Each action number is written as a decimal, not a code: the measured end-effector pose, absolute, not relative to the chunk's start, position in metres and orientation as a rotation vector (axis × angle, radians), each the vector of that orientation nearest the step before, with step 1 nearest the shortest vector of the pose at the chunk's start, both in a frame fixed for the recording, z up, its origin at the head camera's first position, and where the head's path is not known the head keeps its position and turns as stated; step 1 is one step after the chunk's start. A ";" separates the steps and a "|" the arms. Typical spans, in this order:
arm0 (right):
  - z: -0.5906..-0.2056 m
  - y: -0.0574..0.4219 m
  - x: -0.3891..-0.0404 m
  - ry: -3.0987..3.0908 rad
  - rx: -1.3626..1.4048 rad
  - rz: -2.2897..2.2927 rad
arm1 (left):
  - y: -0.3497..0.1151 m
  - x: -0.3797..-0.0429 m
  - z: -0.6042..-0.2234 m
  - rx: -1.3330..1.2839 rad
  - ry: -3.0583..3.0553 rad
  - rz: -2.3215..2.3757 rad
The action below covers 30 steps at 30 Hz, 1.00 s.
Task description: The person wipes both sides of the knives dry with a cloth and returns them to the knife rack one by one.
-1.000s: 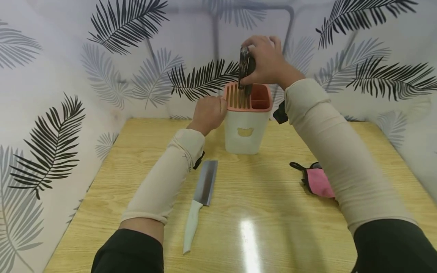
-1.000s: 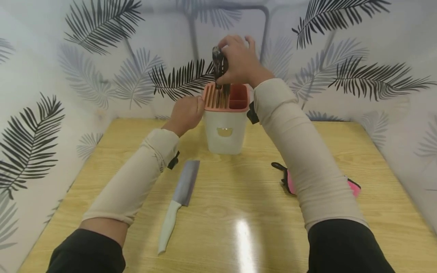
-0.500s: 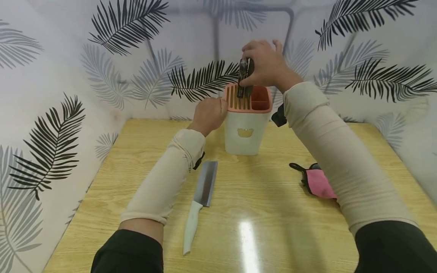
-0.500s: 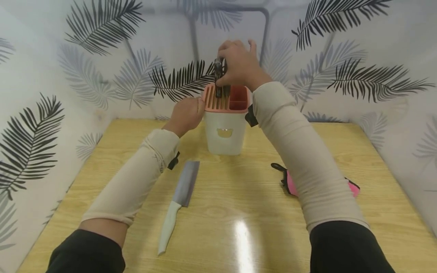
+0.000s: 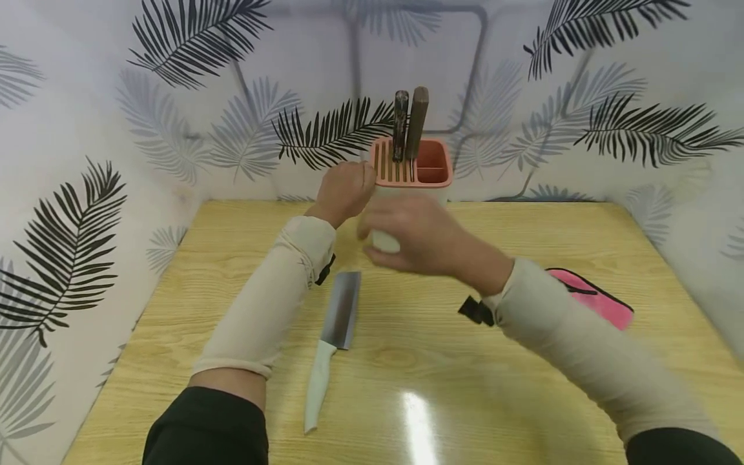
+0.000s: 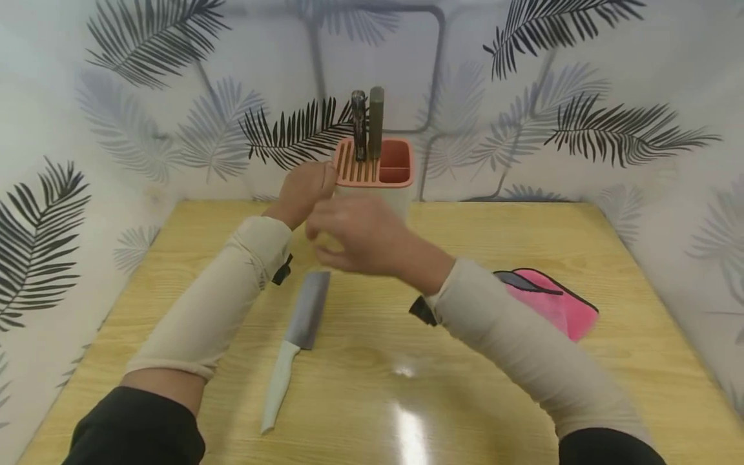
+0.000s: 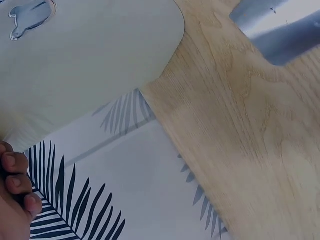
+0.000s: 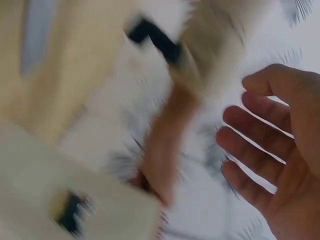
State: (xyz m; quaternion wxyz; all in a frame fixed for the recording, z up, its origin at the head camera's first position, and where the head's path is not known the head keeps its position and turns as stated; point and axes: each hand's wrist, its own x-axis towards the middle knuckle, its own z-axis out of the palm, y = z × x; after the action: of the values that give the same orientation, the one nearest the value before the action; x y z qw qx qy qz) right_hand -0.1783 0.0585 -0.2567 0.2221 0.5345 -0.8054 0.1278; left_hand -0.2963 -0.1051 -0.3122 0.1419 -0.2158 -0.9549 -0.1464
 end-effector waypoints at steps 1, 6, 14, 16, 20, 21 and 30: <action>-0.272 0.054 -0.169 -2.255 1.549 0.318 | -0.107 -0.297 -0.313 -0.635 -2.757 -0.448; -0.344 0.030 -0.133 -2.392 1.810 0.049 | -0.113 -0.299 -0.318 -0.620 -2.773 -0.616; -0.403 0.000 -0.113 -2.370 1.957 -0.216 | -0.110 -0.298 -0.319 -0.612 -2.774 -0.618; -0.408 -0.003 -0.112 -2.341 1.973 -0.279 | -0.109 -0.298 -0.318 -0.608 -2.770 -0.604; -0.416 -0.006 -0.112 -2.244 1.965 -0.345 | -0.108 -0.296 -0.315 -0.607 -2.756 -0.583; -0.417 -0.005 -0.112 -2.213 1.957 -0.347 | -0.108 -0.296 -0.314 -0.606 -2.753 -0.576; -0.418 0.022 -0.117 -1.878 1.960 -0.258 | -0.105 -0.296 -0.315 -0.606 -2.748 -0.636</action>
State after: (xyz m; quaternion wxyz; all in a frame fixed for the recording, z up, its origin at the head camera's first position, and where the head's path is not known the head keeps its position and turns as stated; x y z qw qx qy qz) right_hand -0.1171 0.0221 -0.4179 0.2058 0.7035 -0.6740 -0.0924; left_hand -0.2963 -0.1047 -0.3149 0.1281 -0.2082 -0.9447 -0.2187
